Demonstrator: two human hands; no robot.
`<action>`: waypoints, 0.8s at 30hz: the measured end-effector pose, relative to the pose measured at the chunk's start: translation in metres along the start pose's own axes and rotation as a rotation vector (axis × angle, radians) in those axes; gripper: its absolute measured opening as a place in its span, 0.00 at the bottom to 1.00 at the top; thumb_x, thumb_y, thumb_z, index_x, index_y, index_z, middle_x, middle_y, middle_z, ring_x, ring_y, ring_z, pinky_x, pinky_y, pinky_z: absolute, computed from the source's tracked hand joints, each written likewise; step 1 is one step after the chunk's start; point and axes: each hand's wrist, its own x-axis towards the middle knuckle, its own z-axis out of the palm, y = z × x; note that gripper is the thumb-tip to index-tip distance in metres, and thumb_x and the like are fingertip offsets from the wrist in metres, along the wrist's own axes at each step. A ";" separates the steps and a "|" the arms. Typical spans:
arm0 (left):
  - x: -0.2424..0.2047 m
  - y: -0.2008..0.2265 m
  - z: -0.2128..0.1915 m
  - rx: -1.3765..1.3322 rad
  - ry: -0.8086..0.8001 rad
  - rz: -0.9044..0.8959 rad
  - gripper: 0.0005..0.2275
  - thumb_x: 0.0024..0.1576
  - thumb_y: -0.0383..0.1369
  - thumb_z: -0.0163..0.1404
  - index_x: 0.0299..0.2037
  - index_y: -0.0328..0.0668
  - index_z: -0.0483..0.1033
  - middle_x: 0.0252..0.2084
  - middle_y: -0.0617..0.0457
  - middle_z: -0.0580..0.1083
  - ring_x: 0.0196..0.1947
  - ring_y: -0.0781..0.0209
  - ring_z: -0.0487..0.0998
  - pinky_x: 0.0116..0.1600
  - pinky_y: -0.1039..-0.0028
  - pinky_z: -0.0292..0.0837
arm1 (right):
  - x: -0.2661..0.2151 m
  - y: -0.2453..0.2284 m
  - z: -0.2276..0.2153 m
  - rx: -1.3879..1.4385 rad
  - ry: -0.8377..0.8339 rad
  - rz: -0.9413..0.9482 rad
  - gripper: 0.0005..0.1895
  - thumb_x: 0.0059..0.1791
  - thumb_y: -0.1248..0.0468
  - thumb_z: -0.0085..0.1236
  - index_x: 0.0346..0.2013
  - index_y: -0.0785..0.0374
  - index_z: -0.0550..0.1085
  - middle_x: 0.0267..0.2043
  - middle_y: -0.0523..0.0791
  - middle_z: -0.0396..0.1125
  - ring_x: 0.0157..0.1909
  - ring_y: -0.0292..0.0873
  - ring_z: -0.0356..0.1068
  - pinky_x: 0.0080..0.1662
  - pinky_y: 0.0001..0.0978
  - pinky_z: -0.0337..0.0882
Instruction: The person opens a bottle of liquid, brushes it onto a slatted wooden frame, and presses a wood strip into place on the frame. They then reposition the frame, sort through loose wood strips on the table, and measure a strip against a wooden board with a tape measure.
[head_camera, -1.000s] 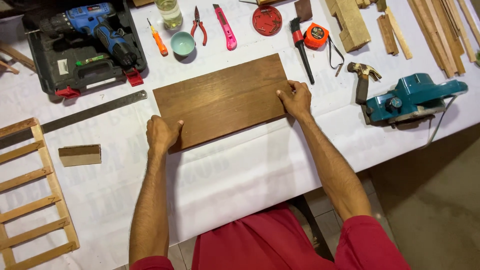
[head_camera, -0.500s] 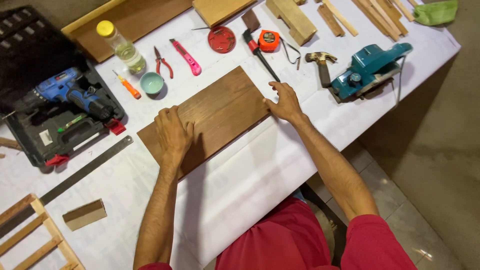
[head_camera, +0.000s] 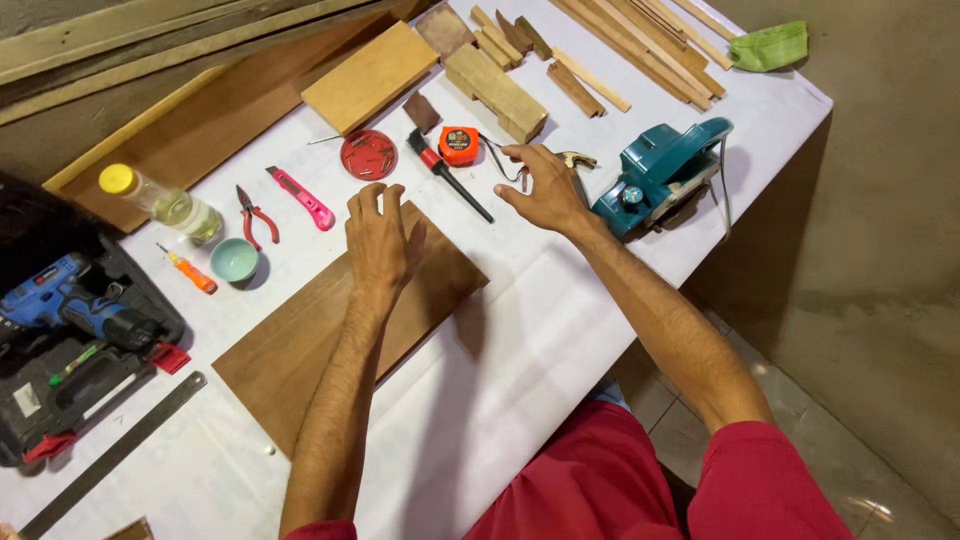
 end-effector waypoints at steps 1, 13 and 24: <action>0.012 0.012 0.010 0.007 0.003 0.005 0.26 0.51 0.34 0.64 0.59 0.39 0.70 0.59 0.40 0.67 0.60 0.40 0.66 0.55 0.51 0.68 | 0.008 0.018 -0.004 0.005 0.006 -0.004 0.29 0.46 0.59 0.70 0.59 0.63 0.72 0.52 0.50 0.71 0.50 0.48 0.72 0.52 0.40 0.73; 0.144 0.196 0.154 0.023 0.102 0.012 0.22 0.51 0.35 0.66 0.53 0.37 0.73 0.57 0.39 0.67 0.57 0.40 0.67 0.59 0.52 0.67 | 0.074 0.228 -0.152 0.080 -0.058 -0.088 0.30 0.45 0.59 0.71 0.59 0.64 0.72 0.54 0.52 0.70 0.54 0.48 0.72 0.55 0.40 0.74; 0.223 0.297 0.199 0.189 0.001 -0.056 0.18 0.53 0.37 0.64 0.50 0.40 0.77 0.57 0.43 0.69 0.59 0.43 0.67 0.54 0.52 0.69 | 0.127 0.315 -0.289 0.119 -0.107 -0.028 0.29 0.48 0.58 0.69 0.60 0.66 0.71 0.57 0.52 0.68 0.53 0.47 0.70 0.51 0.39 0.74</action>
